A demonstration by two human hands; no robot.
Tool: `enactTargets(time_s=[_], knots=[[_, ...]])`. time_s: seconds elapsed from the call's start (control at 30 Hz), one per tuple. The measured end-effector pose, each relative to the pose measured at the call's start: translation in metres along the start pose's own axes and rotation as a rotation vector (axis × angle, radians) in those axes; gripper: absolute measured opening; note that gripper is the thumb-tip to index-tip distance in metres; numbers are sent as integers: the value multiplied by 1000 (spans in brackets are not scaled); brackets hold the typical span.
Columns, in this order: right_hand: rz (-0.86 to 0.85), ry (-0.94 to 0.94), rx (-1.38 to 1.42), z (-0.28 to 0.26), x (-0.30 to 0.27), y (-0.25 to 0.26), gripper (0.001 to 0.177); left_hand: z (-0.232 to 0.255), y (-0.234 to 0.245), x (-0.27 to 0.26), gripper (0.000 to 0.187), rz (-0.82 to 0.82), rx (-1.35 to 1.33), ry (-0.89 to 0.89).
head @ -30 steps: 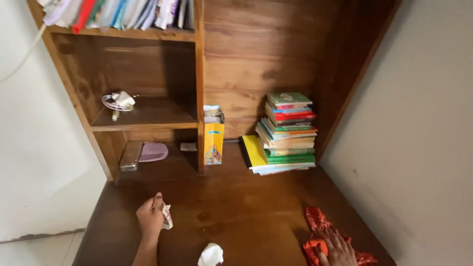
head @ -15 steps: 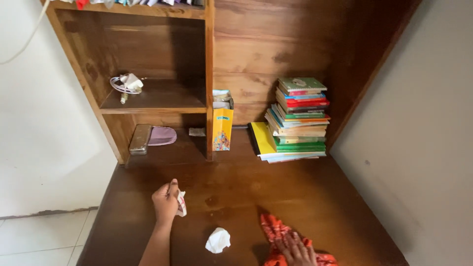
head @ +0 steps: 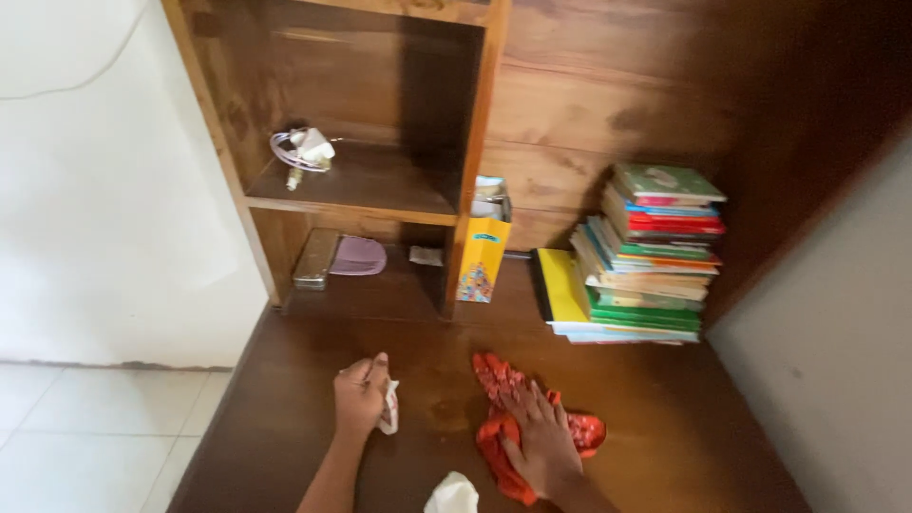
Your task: The person wipes a wooden desk surface using two cloths, one red and one patterned. They repeatedly rub and wipe different areas of the desk while a stack of books and a yellow box remain on the right side.
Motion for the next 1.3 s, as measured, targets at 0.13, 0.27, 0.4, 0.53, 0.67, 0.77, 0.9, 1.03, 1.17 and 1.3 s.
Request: enactTargets(time_s=[0.13, 0.27, 0.4, 0.53, 0.67, 0.77, 0.9, 1.03, 1.17, 1.3], knots=[[-68, -15, 27, 4, 59, -13, 67, 16, 0, 2, 55, 12, -57, 41], [-8, -60, -34, 13, 116, -25, 71, 21, -4, 6, 54, -34, -60, 6], [104, -69, -113, 16, 161, -29, 66, 12, -7, 7, 52, -38, -68, 56], [130, -80, -105, 20, 188, -38, 66, 25, -5, 14, 60, -69, -52, 91], [117, -79, -60, 17, 188, -31, 64, 20, -3, 16, 59, -75, -125, 129], [98, -52, -108, 18, 181, -47, 69, 11, 0, 13, 55, -53, -114, 74], [71, 71, 32, -15, 133, -30, 73, 19, -1, 14, 55, -74, -239, 245], [144, 261, 249, -44, 11, 2, 55, -19, -5, 19, 51, -12, -95, 41], [16, -124, 234, 4, -101, -4, 75, -13, -4, 15, 49, -36, 27, 170], [70, -374, 391, 53, -184, 23, 60, -25, -4, 15, 57, -26, 174, 31]])
Point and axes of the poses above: each hand's wrist, its own x-axis towards the middle knuckle, its own y-axis out of the back of the hand, z = x × y, the point moved 7 cm from there along x, towards the middle knuckle, and after that the axes turned 1 degree about y, right-handed, at the moved point
